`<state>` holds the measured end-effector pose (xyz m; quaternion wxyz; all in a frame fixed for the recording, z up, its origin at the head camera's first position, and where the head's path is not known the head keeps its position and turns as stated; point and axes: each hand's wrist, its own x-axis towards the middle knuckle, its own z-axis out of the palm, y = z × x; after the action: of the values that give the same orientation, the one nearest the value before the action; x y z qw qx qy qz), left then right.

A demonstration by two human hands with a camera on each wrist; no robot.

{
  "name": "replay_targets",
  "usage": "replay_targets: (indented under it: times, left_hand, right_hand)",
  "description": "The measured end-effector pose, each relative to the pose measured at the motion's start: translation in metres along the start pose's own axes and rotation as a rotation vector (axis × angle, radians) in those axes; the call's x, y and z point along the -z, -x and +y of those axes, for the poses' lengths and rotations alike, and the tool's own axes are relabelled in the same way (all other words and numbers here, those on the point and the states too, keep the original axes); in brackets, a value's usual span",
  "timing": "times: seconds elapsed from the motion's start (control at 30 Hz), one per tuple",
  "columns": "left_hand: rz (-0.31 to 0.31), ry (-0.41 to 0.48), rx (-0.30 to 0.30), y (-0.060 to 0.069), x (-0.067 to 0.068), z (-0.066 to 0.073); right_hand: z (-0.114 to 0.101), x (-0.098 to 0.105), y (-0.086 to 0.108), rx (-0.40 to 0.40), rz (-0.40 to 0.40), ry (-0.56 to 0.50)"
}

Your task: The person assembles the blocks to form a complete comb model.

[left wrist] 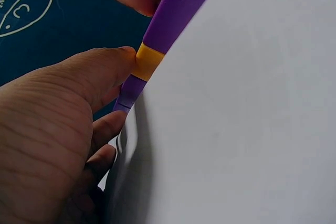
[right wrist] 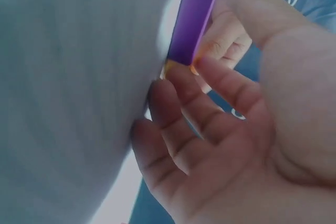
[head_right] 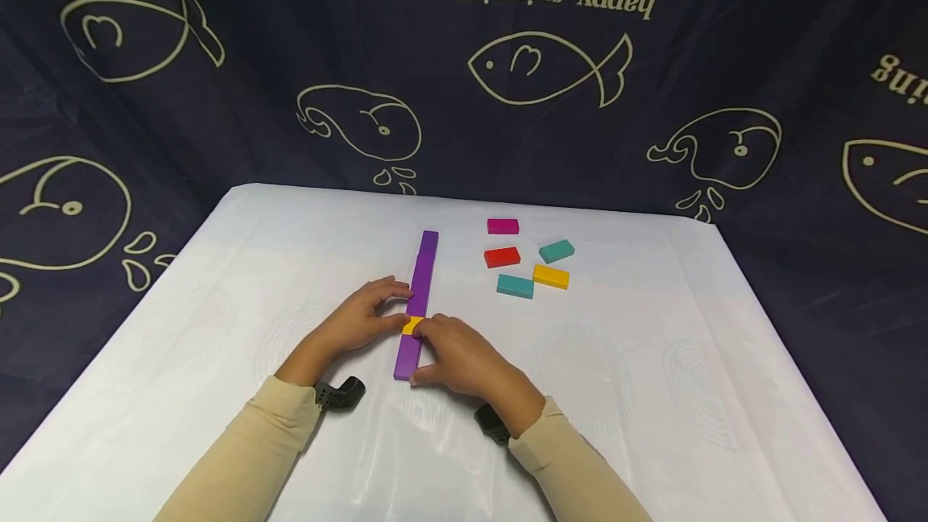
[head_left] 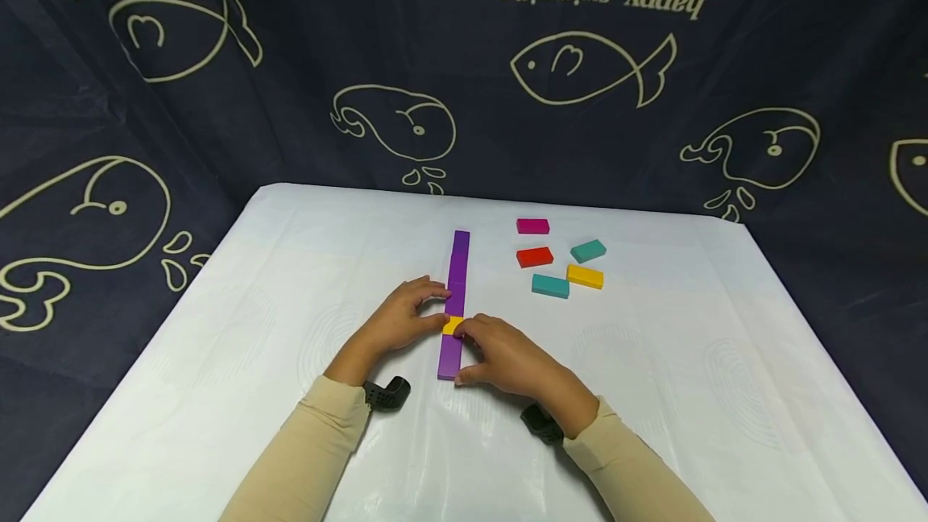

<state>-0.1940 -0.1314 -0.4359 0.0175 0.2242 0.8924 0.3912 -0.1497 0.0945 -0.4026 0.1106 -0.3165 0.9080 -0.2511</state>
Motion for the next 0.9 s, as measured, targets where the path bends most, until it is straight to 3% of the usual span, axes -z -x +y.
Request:
replay_targets:
  times: [0.2,0.67,0.9]
  left_hand:
    - [0.015,0.005,-0.025,0.001,-0.001,0.001]
    - [0.007,0.017,-0.015,0.001,-0.001,0.001]
    - [0.006,0.014,-0.014,0.0,-0.001,-0.001]
  right_hand:
    - [0.011,0.017,0.003,-0.051,-0.005,-0.076]
    - [0.08,0.066,0.017,-0.206,0.196,-0.119]
    - [0.106,0.075,0.02,-0.327,0.228,-0.114]
